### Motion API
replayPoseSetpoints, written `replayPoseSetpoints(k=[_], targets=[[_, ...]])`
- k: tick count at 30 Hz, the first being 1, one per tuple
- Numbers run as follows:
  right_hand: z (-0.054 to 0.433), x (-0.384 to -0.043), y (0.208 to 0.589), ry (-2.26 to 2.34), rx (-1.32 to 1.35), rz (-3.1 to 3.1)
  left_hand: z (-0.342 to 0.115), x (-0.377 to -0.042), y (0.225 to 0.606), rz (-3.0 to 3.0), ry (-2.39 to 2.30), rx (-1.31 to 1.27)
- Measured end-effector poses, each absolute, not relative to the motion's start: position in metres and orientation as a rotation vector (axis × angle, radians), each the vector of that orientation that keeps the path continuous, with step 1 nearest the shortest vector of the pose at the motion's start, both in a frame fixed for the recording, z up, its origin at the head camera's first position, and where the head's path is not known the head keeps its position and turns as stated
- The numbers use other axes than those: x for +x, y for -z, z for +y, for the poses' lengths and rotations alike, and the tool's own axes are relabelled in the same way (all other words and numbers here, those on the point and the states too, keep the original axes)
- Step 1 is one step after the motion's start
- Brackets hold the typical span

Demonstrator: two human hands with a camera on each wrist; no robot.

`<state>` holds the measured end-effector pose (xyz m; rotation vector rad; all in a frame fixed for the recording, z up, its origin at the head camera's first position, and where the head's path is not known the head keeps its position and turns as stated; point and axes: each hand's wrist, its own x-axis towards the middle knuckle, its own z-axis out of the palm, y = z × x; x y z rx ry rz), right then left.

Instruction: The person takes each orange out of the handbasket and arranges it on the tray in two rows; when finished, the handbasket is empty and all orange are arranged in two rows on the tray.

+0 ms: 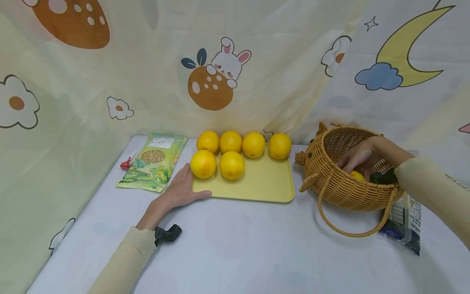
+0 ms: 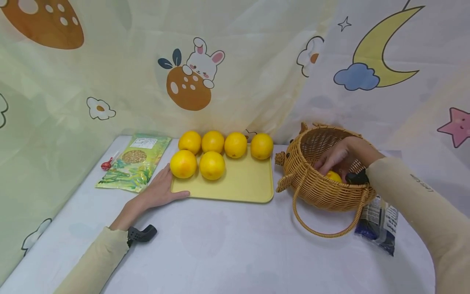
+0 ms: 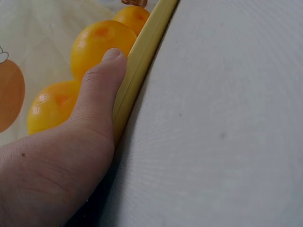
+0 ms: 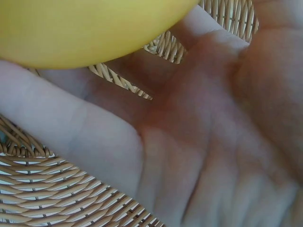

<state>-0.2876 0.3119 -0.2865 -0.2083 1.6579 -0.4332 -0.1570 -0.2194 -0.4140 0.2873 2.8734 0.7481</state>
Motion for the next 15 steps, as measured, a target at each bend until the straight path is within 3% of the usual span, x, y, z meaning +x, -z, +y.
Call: replayPoseSetpoints(k=[15], targets=[[0.3145,-0.2891,0.2819,0.503,-0.263,1.698,-0.2197,-0.1592,0.4178,2.876,-0.721,0.299]])
